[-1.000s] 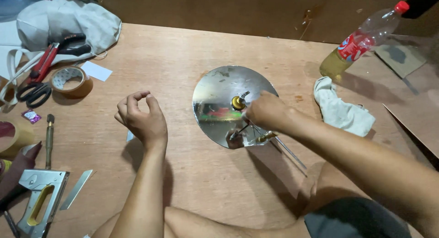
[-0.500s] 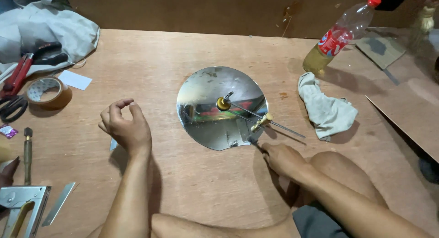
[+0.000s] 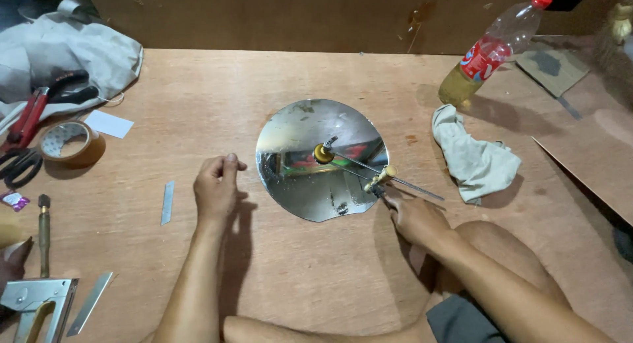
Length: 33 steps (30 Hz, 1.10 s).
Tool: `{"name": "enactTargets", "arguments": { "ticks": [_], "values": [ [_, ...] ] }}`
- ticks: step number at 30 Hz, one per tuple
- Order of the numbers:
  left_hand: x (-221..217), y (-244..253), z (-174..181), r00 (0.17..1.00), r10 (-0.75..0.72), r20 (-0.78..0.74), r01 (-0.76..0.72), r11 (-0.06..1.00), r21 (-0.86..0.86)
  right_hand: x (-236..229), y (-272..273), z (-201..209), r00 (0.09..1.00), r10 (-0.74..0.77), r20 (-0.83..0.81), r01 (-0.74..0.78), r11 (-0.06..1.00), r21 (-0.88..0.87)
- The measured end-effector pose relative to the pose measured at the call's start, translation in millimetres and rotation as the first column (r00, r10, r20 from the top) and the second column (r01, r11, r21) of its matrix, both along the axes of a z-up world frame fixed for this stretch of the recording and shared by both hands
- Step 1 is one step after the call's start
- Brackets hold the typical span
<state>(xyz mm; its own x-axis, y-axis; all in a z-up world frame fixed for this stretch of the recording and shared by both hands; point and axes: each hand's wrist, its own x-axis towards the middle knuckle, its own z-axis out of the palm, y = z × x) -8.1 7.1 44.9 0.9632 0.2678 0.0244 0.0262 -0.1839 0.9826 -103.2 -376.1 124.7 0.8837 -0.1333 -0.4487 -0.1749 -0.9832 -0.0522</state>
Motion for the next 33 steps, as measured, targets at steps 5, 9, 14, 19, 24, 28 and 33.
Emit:
{"name": "enactTargets", "arguments": {
  "ticks": [5,9,14,19,24,28,33],
  "values": [
    [-6,-4,2,0.973,-0.158,-0.17,0.185,0.97,0.156,13,-16,-15,0.999,-0.026,-0.02,0.026,0.999,0.023],
    [-3,0,-2,0.959,-0.186,-0.214,0.231,0.951,0.205,10,0,-4,0.999,-0.051,-0.011,0.052,0.998,0.045],
    [-6,1,12,0.951,-0.183,-0.249,0.234,0.952,0.196,46,-23,-23,0.989,-0.149,0.006,0.148,0.988,0.041],
    [-9,2,15,0.961,-0.167,-0.221,0.207,0.963,0.173,102,-43,-48,0.985,-0.15,0.081,0.15,0.989,0.011],
    [-11,4,27,0.977,-0.121,-0.176,0.148,0.977,0.15,120,-22,-21,0.986,-0.156,0.063,0.152,0.986,0.063],
    [-6,2,23,0.979,-0.097,-0.18,0.119,0.986,0.119,117,-20,-42,0.967,-0.251,0.04,0.249,0.967,0.059],
    [-7,3,24,0.981,-0.072,-0.179,0.09,0.991,0.095,157,-12,-50,0.958,-0.253,0.136,0.223,0.953,0.205]
  ]
}}
